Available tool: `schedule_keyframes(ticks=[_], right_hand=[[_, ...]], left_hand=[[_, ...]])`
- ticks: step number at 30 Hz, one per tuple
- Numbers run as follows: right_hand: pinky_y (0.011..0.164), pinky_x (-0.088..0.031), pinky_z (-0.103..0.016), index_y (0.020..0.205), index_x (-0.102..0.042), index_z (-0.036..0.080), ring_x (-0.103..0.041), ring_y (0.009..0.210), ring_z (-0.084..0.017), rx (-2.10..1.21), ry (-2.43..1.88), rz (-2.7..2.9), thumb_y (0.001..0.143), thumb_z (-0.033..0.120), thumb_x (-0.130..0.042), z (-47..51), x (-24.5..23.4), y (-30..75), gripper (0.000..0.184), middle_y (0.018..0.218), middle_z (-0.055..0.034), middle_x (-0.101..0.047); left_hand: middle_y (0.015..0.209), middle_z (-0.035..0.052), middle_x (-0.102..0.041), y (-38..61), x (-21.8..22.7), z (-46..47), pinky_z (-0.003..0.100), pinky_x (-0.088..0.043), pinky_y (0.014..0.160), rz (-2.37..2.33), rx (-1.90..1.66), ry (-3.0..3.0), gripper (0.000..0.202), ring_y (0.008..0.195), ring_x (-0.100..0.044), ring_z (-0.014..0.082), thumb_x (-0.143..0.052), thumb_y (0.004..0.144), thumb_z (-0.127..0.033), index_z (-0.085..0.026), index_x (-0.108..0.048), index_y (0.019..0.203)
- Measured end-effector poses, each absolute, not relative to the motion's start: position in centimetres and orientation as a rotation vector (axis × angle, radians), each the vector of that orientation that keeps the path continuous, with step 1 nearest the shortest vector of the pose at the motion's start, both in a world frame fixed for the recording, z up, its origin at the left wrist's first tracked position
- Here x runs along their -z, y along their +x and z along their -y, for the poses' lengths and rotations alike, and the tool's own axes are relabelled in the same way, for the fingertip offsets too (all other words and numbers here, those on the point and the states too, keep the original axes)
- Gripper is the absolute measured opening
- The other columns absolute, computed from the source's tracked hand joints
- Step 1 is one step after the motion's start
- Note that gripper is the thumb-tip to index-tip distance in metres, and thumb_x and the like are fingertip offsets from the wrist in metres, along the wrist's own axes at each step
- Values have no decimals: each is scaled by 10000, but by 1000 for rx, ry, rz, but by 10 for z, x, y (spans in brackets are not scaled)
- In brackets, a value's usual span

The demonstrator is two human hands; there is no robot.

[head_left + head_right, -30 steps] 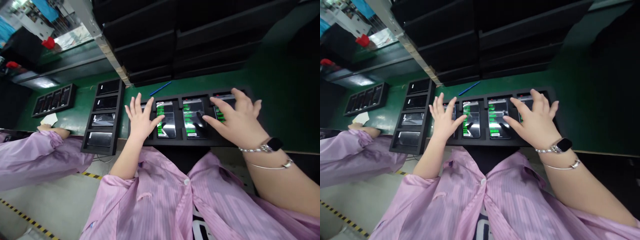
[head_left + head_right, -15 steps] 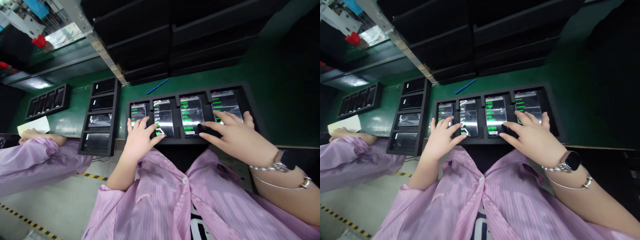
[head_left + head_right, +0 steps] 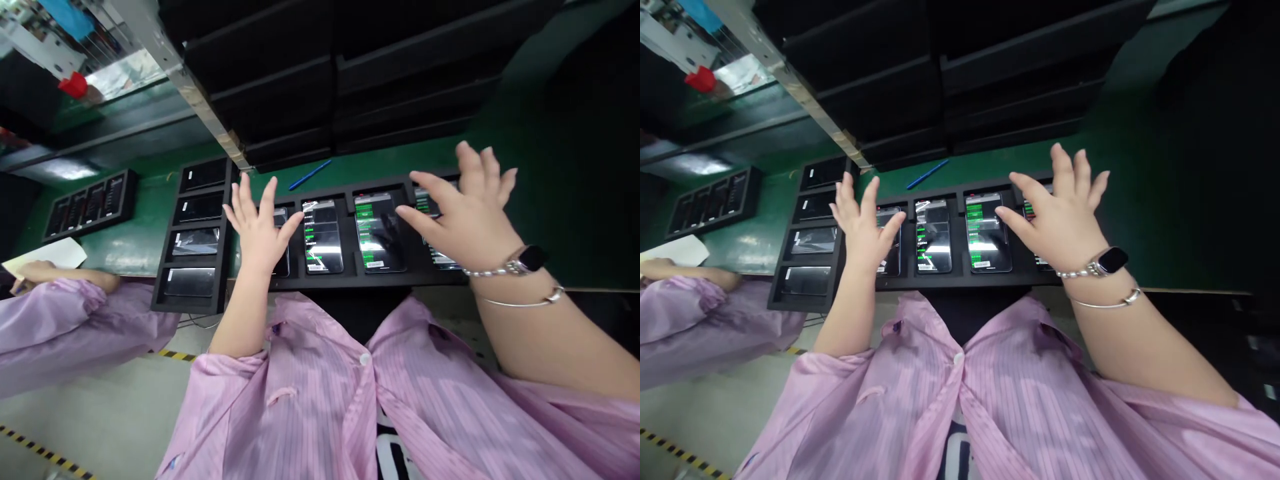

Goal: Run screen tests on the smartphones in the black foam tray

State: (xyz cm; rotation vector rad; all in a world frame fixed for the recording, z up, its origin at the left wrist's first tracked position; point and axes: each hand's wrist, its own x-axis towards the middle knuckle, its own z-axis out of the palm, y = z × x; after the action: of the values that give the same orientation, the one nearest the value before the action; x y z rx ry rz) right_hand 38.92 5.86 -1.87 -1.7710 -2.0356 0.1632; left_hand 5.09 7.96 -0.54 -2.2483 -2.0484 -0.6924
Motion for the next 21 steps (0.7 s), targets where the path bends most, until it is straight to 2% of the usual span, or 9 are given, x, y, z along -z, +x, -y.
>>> schedule_keyframes(ticks=[4,7,11,15,19,21], right_hand=[[1154,-142,-866,1473,-563,279,-233,1542,-546,-172,-1643,2082,1011,529,-570,-32,9,381,526,1696,-164,-296],[1171,-163,-846,1442,-575,249,-285,1535,-517,-259,-1591,2133,1014,552,-524,-15,21,376,527,1661,-193,-357],[1170,-183,-835,1412,-581,239,-321,1526,-487,-293,-1554,2200,1032,591,-451,-1,35,376,534,1620,-206,-410],[1163,-227,-830,1391,-592,226,-457,1430,-461,-246,-1551,2191,1043,561,-466,14,38,383,499,1524,-206,-499],[1153,-288,-814,1406,-597,234,-532,1359,-463,-224,-1608,2186,1046,545,-473,27,41,397,492,1476,-216,-523],[1103,-334,-834,1410,-604,217,-559,1323,-489,-200,-1611,2193,1048,576,-440,26,46,404,535,1471,-241,-520]], left_hand=[[1744,154,-221,44,6,-57,721,-76,1270,1978,727,-2319,795,1623,-138,441,-681,902,-691,-295,-491,1565],[1720,188,-268,44,18,-35,736,-128,1257,1990,637,-2446,755,1596,-231,444,-646,921,-703,-279,-522,1534],[1692,205,-315,45,27,-14,729,-158,1257,1943,610,-2540,728,1589,-253,435,-625,931,-713,-265,-545,1499],[1647,214,-386,36,25,5,712,-160,1266,1950,599,-2555,662,1541,-366,405,-573,962,-713,-245,-575,1429],[1574,240,-468,19,31,21,669,-218,1267,1992,716,-2450,741,1475,-471,368,-577,968,-702,-212,-455,1510],[1490,220,-557,10,37,25,649,-221,1274,2006,806,-2408,802,1421,-529,344,-594,965,-692,-209,-365,1562]])
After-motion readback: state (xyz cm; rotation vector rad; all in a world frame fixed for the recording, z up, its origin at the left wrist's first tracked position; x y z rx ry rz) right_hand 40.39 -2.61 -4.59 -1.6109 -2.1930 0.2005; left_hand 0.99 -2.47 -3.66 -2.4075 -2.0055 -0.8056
